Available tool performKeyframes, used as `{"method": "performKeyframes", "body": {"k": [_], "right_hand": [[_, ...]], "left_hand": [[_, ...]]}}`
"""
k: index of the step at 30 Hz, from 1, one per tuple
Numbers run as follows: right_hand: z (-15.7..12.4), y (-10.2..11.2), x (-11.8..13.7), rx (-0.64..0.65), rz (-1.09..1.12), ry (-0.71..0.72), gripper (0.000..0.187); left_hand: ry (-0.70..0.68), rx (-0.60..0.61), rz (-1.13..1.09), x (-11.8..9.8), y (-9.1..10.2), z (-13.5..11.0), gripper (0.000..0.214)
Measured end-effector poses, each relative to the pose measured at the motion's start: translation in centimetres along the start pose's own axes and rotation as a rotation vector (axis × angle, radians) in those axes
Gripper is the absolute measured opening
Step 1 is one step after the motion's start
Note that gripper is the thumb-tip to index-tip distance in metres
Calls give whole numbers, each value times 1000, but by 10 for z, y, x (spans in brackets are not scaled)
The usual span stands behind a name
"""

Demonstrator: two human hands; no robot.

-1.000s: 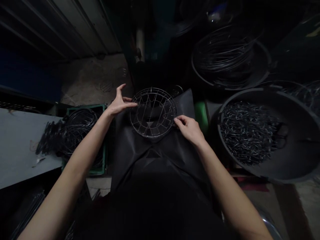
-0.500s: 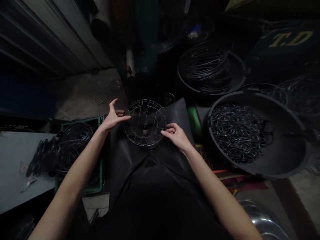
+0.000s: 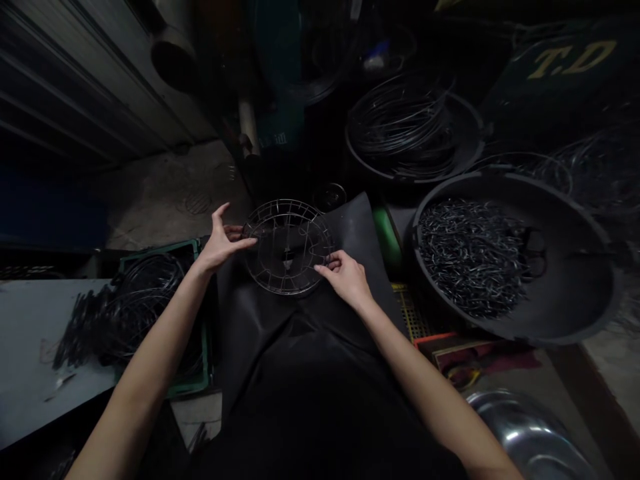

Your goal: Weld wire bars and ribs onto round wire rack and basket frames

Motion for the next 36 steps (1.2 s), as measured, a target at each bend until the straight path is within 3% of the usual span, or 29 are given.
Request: {"method": "performKeyframes", "body": {"k": [7, 28, 36], "right_hand": [[8, 6, 5, -102, -74, -1, 32], [8, 5, 3, -138, -49, 75, 41], [1, 8, 8, -167, -173, 98, 43]], "left_hand": [[17, 8, -45, 13, -3, -13, 116], [-149, 53, 211, 11, -7, -14, 111], [-170, 49, 100, 17, -7, -16, 117]]}}
Point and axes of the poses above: each hand's wrist, its own z-axis towards the middle knuckle, its own y-axis out of the back of the hand, x = y × z, the point moved 9 cm from there along z, towards the middle knuckle, and after that the axes turned 3 degrees about z, right-handed, at the moved point
